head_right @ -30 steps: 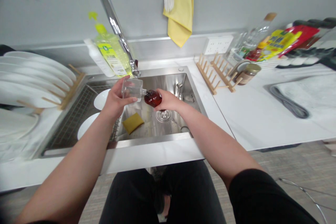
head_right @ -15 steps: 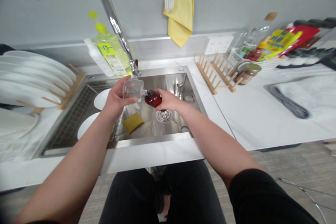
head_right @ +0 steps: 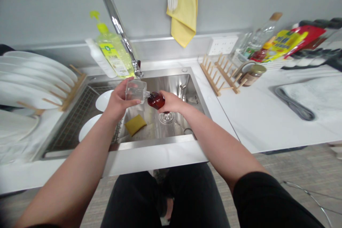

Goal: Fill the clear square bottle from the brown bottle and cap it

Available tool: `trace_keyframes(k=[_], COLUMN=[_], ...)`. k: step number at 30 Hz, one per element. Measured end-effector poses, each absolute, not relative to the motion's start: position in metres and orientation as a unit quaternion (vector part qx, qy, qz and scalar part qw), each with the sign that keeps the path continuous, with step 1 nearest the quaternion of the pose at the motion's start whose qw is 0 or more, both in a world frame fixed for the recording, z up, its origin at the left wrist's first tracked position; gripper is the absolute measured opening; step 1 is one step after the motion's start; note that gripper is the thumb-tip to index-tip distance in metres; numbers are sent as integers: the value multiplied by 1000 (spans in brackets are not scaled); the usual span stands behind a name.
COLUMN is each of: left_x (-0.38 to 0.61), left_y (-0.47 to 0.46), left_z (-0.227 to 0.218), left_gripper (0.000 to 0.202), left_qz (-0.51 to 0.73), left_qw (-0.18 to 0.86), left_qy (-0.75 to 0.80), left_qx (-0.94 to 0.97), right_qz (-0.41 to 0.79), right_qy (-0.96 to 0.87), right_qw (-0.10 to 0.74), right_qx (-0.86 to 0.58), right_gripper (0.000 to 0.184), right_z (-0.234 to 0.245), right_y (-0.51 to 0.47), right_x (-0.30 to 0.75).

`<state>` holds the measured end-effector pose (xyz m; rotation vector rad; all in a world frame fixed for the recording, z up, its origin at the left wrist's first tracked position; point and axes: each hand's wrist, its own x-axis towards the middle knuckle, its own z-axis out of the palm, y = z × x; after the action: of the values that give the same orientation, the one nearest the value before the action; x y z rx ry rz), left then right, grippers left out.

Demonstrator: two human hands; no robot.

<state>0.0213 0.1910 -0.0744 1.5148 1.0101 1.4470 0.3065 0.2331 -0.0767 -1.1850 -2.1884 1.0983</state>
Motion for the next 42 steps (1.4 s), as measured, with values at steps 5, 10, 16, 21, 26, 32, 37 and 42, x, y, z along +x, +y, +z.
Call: trace_keyframes(k=[5, 10, 16, 21, 26, 32, 37, 42], left_x=[22, 24, 24, 25, 26, 26, 26, 26], left_y=[191, 189, 190, 190, 189, 188, 188, 189], left_z=[-74, -72, -73, -73, -71, -71, -71, -72], left_gripper=[111, 110, 111, 109, 109, 109, 108, 107], left_qz=[567, 573, 572, 579, 584, 577, 574, 575], left_qw=[387, 391, 394, 393, 394, 398, 399, 396], left_qy=[394, 395, 397, 392, 394, 391, 393, 390], left_qx=[611, 603, 600, 597, 590, 596, 597, 601], right_qz=[394, 399, 395, 387, 387, 382, 378, 373], right_qy=[-788, -787, -788, -793, -794, -796, -798, -801], right_qw=[206, 205, 204, 203, 204, 204, 200, 190], right_qx=[-426, -424, -425, -425, -422, -422, -425, -429], right_gripper=[63, 66, 65, 66, 65, 65, 68, 68], right_z=[-75, -76, -75, -75, -76, -78, -79, -78], right_y=[233, 233, 233, 233, 233, 234, 234, 233], right_x=[306, 307, 307, 307, 307, 307, 307, 307])
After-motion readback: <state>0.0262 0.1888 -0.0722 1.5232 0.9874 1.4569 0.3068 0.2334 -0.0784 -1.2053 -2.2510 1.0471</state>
